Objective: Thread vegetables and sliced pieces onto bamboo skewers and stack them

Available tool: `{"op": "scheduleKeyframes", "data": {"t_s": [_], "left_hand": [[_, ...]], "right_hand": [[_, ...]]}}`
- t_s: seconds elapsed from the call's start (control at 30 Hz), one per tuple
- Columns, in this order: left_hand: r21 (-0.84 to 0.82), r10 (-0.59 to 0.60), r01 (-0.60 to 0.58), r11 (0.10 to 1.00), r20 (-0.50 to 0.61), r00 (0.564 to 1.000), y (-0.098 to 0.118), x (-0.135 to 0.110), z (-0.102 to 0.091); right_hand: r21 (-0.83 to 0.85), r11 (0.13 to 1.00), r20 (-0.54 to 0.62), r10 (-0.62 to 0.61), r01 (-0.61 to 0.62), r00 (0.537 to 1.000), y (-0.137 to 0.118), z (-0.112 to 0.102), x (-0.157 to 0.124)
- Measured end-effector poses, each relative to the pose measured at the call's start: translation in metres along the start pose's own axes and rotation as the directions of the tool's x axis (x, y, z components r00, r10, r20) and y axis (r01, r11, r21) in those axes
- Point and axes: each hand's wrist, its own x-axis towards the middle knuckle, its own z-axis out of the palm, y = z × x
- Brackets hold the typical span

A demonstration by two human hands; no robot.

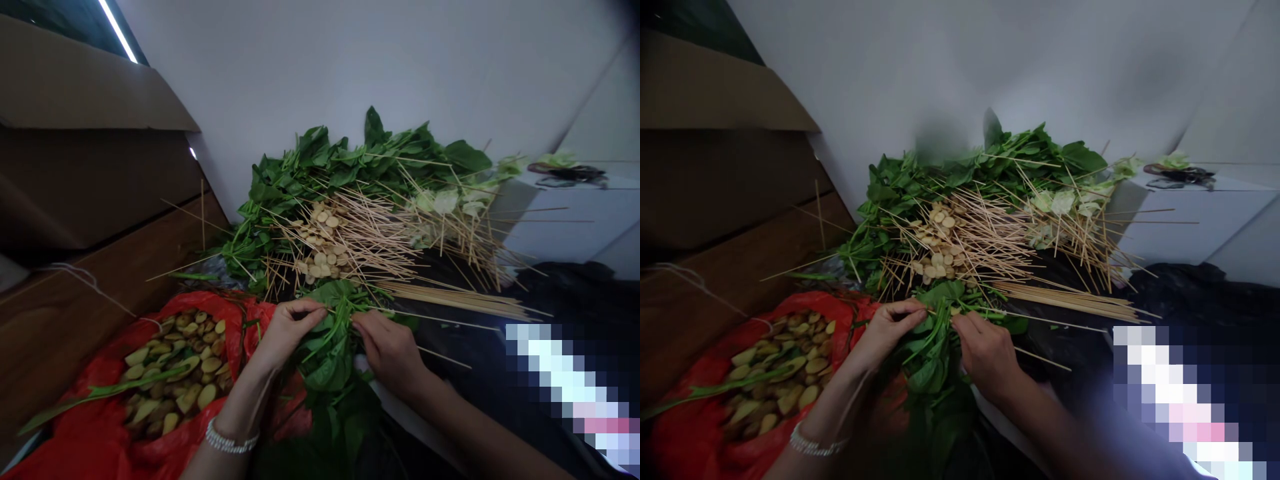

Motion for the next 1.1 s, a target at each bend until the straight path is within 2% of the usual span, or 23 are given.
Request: {"op": "scheduleKeyframes", "data": {"t_s": [0.17,0.3,0.37,0.5,0.57,0.67,0.8,0.87,0.97,1.03,1.1], "left_hand": [[0.009,-0.012,0.011,1.0,0.075,0.997,-0.002,-0.002,0.004],[0.011,-0.003,0.003,1.0,0.032,0.999,-0.003,-0.003,0.006],[0.041,0.028,-0.03,0.999,0.048,0.998,-0.002,-0.005,0.006],[0.199,0.076,-0.118,0.973,0.207,0.975,0.002,-0.009,0.007],[0.234,0.074,-0.132,0.963,0.241,0.968,0.005,-0.011,0.008],[0.187,0.045,-0.076,0.979,0.166,0.985,0.008,-0.013,0.006],[-0.012,-0.02,0.021,1.0,0.059,0.998,0.011,-0.01,-0.004],[-0.11,-0.038,0.041,0.993,0.024,0.999,0.01,-0.008,-0.01],[-0.191,-0.064,0.053,0.98,-0.057,0.996,0.007,-0.005,-0.017],[-0.234,-0.078,0.055,0.971,-0.091,0.993,0.005,-0.003,-0.021],[-0.262,-0.079,0.05,0.964,-0.102,0.992,0.004,-0.002,-0.022]], "right_hand": [[0.004,1.0,0.024,-0.001,0.001,1.0,-0.001,0.001,-0.001],[0.021,1.0,0.013,0.014,-0.015,1.0,-0.003,-0.001,0.002],[0.023,0.999,0.002,0.023,-0.023,1.0,-0.004,-0.002,0.003],[0.015,1.0,-0.014,0.028,-0.028,1.0,-0.005,-0.003,0.005],[0.025,0.999,-0.021,0.021,-0.02,1.0,-0.003,-0.004,0.005],[0.037,0.999,-0.023,0.008,-0.007,1.0,0.0,-0.006,0.008],[-0.014,1.0,-0.002,0.007,-0.007,1.0,0.008,-0.012,0.013],[-0.055,0.998,0.049,0.018,-0.015,0.999,0.012,-0.02,0.018],[-0.047,0.995,0.213,0.099,-0.091,0.972,0.011,-0.044,0.028],[0.021,0.981,0.345,0.173,-0.192,0.923,0.005,-0.066,0.035],[0.114,0.936,0.485,0.241,-0.334,0.841,-0.003,-0.088,0.039]]}}
